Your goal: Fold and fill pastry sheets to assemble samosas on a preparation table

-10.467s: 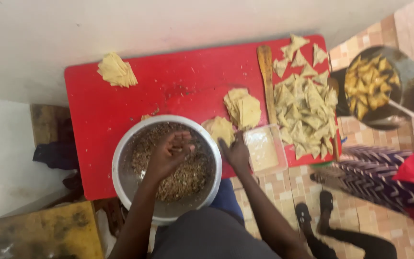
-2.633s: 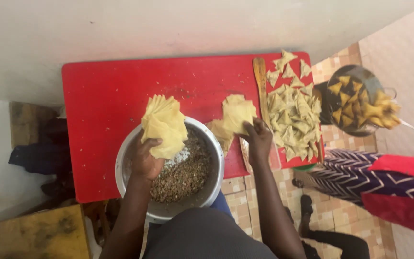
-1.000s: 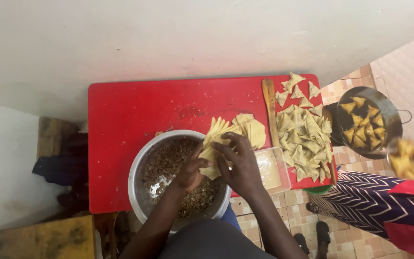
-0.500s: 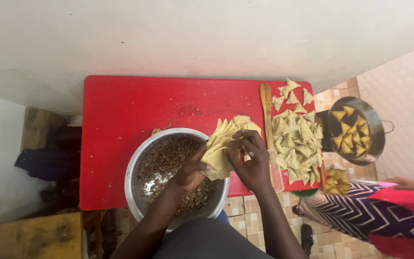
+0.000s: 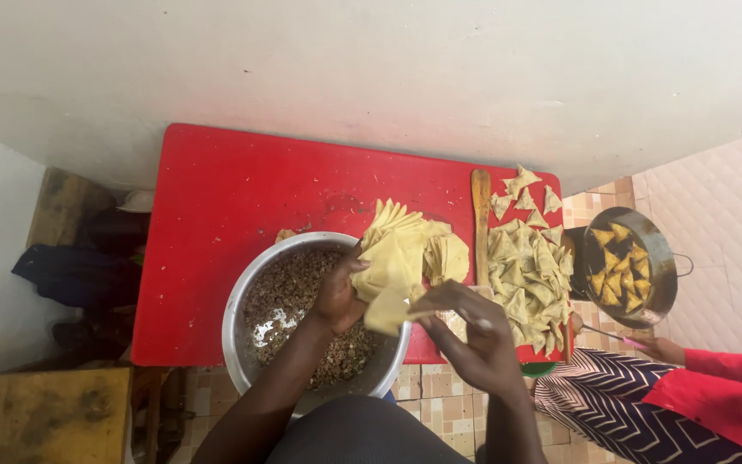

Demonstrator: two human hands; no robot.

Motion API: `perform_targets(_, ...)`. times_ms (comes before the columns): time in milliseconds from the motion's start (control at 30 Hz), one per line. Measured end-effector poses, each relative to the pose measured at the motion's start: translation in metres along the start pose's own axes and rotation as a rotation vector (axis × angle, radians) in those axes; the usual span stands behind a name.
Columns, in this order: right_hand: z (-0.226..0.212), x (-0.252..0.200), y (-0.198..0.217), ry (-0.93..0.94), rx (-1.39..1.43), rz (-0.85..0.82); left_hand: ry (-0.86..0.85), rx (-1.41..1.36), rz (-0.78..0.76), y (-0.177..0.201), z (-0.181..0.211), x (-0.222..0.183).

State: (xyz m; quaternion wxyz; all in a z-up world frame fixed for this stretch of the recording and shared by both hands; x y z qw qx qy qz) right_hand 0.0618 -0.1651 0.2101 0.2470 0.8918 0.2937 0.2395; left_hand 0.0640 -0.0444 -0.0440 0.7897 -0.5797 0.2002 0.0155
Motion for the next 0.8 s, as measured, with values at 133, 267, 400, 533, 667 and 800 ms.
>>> perform_targets(133,-0.004,0.008,0.006,0.001,-0.012,0.089,-0.102,-0.079,-0.162,0.007,-0.002,0.004)
perform_targets(267,0.035,0.014,-0.01,-0.087,-0.098,0.174,-0.123,0.117,-0.228,-0.017,-0.002,-0.003)
perform_targets(400,0.05,0.011,-0.018,-0.097,-0.162,0.235,-0.168,0.387,-0.245,0.015,-0.016,-0.013)
perform_targets(533,0.044,0.009,-0.023,-0.052,-0.295,0.218,-0.165,0.476,-0.265,0.017,-0.01,-0.014)
perform_targets(667,0.053,0.003,-0.021,-0.021,-0.396,0.267,-0.17,0.536,-0.285,0.007,-0.002,-0.015)
perform_targets(800,0.029,0.005,-0.015,0.089,-0.471,0.289,-0.16,0.405,-0.32,-0.019,-0.002,-0.022)
Point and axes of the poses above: each hand's wrist, its own x-axis towards the middle knuckle, its own y-axis out of the back of the hand, z = x × y, the point moved 8 cm from there along x, towards the middle knuckle, and after that the axes turned 5 degrees about -x, right-handed, at the moved point
